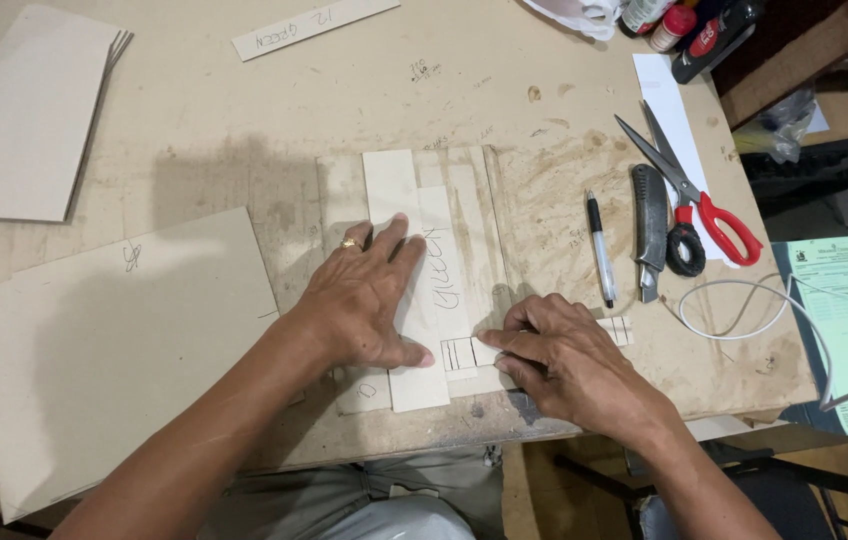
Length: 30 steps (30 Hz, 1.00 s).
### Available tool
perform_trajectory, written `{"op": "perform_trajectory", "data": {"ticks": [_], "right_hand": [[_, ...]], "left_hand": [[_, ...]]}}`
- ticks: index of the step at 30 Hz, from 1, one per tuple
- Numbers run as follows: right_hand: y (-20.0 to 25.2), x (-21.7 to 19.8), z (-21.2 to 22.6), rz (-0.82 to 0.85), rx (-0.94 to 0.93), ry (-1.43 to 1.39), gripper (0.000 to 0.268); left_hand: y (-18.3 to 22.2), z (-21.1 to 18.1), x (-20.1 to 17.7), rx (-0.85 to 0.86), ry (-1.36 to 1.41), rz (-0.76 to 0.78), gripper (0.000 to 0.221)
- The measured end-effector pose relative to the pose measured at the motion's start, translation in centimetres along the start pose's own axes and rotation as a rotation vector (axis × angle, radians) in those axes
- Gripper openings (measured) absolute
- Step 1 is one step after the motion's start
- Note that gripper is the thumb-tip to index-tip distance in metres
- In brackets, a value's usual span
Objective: Measuring cardboard strips against a reference document and cutting them to size using a utility knife.
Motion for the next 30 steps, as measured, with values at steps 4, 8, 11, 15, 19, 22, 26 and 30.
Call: {"op": "perform_trajectory", "data": {"ticks": [4,8,11,15,19,22,26,30], "right_hand": [[0.0,0.2,-0.2,0.003,-0.001,0.005,0.031],[0.0,0.1,0.0,0.001,-0.012,0.022,0.03],[0.2,0.0,0.0,-0.078,-0.059,0.002,0.027],[0.5,0.2,-0.5,-0.135,-0.107,0.021,0.027],[1.0,-0.1,-1.0,-0.206,-0.133,0.072,0.035],[0.8,-2.5,-0.4,-0.163,0.139,-0.024,0.043],[1.3,-4.1,-7.6,-0.503,0.334,0.281,0.032],[2.9,-6.1,-13.1,-0.654,0.575,0.372,0.033]], "left_hand": [[0.0,0.0,0.0,-0.003,0.003,-0.01,0.118],[-0.2,-0.2,-0.2,-0.012,0.008,-0.011,0.119],[-0.7,0.5,0.4,0.023,-0.043,-0.018,0.12],[-1.0,0.6,0.7,0.049,-0.038,-0.009,0.121],[-2.3,1.8,2.1,0.006,-0.031,-0.017,0.13],[-2.4,1.8,1.8,0.02,-0.05,-0.057,0.129],[0.4,0.4,-0.6,0.047,0.016,-0.032,0.114],[0.6,0.5,-0.8,0.06,0.043,-0.058,0.113]]}}
Point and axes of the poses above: each hand's wrist, its own y-axis away from the middle knuckle, its own x-axis out of the palm, z = x × y, the point moved 5 cm from there along -y, towards the middle knuckle, and after that the axes turned 1 degree about -x, right-handed, at the moved point
